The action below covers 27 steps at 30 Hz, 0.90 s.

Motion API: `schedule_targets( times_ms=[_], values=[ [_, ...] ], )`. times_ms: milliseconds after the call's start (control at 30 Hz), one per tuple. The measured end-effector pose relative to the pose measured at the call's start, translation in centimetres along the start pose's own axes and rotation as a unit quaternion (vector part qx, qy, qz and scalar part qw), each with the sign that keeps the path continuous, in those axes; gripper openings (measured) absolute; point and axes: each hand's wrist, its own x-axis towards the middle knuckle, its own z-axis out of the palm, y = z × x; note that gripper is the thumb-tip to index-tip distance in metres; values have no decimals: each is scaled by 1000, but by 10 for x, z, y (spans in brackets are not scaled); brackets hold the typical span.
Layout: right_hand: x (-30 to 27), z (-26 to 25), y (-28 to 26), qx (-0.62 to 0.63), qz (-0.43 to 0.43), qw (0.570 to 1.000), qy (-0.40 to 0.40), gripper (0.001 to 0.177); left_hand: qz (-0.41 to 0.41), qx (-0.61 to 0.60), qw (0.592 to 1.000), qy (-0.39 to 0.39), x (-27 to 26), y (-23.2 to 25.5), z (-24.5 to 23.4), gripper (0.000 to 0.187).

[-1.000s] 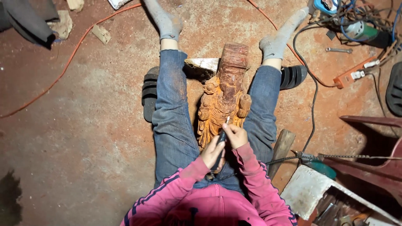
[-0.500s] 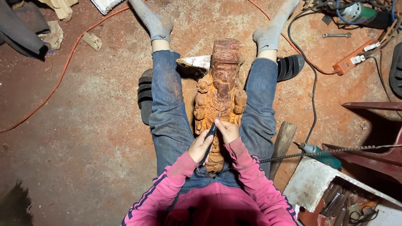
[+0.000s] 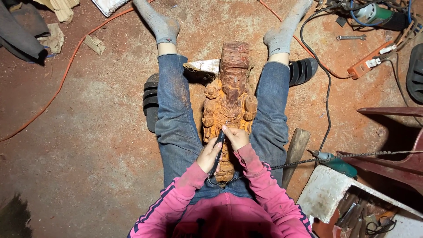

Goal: Carving intricate details into a wooden statue using a handheld rotary tool

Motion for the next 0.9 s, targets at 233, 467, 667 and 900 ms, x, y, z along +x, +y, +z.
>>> schedule_targets(
  times_ms=[233,467,667,900],
  values=[
    [-3,1,-8,43,-7,999,3,37,-8,15,1000,-8,2,7,-5,40],
    [-1,6,-19,89,5,996,13,39,-11,43,999,-20,12,0,-18,40],
    [3,9,-14,100,8,995,9,39,-21,8,1000,-6,7,4,-12,38],
    [-5,1,-17,115,0,993,28,38,-21,-5,999,-25,-3,20,5,37]
  ],
)
